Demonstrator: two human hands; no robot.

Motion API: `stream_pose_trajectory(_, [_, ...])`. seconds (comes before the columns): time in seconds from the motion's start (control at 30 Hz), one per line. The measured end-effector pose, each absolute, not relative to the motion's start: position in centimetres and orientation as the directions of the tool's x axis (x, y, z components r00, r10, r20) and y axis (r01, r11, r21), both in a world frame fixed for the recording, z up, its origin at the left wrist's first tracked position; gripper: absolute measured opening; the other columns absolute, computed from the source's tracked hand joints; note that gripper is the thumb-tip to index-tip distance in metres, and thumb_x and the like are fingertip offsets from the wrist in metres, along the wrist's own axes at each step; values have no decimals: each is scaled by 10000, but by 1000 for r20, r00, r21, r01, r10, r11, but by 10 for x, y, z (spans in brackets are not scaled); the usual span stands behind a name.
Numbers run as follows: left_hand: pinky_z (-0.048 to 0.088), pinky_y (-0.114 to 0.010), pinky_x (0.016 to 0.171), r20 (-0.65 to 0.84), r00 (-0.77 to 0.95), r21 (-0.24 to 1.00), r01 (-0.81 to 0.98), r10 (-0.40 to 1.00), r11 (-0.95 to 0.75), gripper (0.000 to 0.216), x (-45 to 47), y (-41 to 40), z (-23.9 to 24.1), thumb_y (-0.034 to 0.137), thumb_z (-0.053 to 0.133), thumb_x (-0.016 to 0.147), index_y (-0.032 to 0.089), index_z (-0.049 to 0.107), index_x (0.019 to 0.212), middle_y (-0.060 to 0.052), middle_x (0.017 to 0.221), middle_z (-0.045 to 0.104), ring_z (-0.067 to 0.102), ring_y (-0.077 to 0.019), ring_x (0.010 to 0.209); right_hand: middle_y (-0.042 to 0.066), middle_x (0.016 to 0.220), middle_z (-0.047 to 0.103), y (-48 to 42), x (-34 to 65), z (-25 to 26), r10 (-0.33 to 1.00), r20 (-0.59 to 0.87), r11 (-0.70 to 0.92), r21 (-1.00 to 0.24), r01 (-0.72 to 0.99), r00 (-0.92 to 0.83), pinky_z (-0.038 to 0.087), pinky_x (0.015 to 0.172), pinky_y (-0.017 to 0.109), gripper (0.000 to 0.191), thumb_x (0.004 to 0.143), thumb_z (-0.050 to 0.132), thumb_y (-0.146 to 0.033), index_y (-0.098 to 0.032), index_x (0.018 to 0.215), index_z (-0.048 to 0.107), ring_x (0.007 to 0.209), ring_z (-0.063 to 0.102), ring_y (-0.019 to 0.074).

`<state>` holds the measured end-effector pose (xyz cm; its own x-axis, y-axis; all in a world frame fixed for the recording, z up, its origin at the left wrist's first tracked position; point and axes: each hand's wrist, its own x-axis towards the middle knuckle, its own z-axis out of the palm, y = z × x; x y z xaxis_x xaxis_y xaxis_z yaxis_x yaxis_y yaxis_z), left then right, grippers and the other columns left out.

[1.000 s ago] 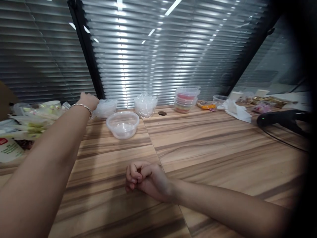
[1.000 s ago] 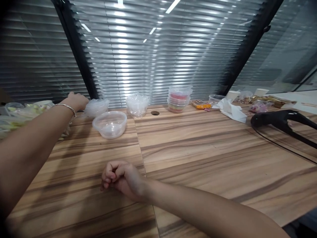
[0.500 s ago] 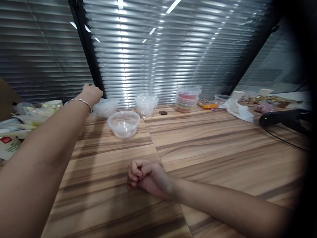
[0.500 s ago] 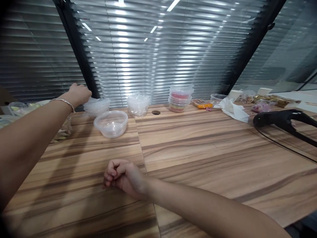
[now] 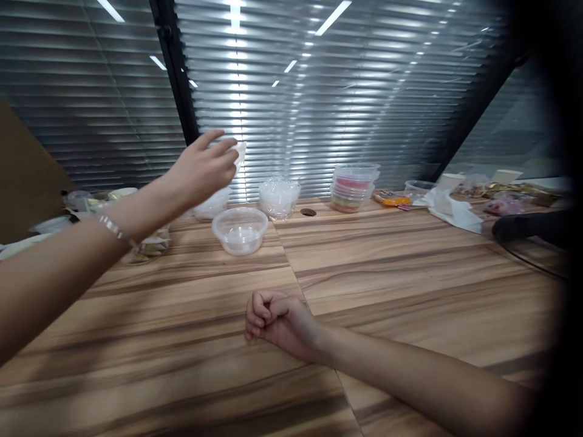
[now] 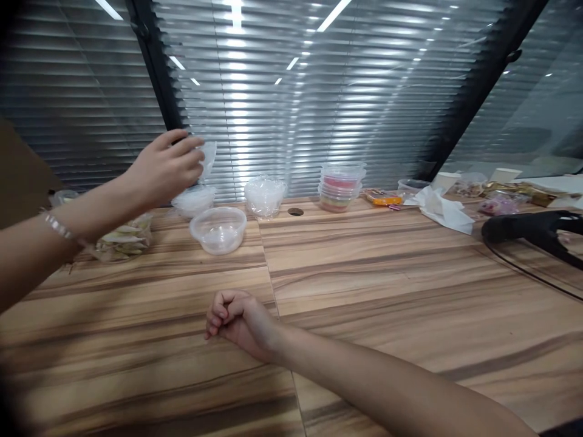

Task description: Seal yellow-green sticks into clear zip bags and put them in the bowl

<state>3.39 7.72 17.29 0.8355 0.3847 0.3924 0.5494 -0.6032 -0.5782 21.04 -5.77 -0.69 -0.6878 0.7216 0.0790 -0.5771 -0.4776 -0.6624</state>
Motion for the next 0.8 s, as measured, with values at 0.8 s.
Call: stream_pose_trajectory(0.8, [353,-259,1095,118,993,-789,95,2,-607,356,4,-85,67,163,464,833,167,599,1163,-29,1267,563,410,-177,1263,76,1279,523,-70,208,3,843,210,-70,-870,-488,-496,405,911,316,505,705,730,-323,-237,1157,523,1052,545,181])
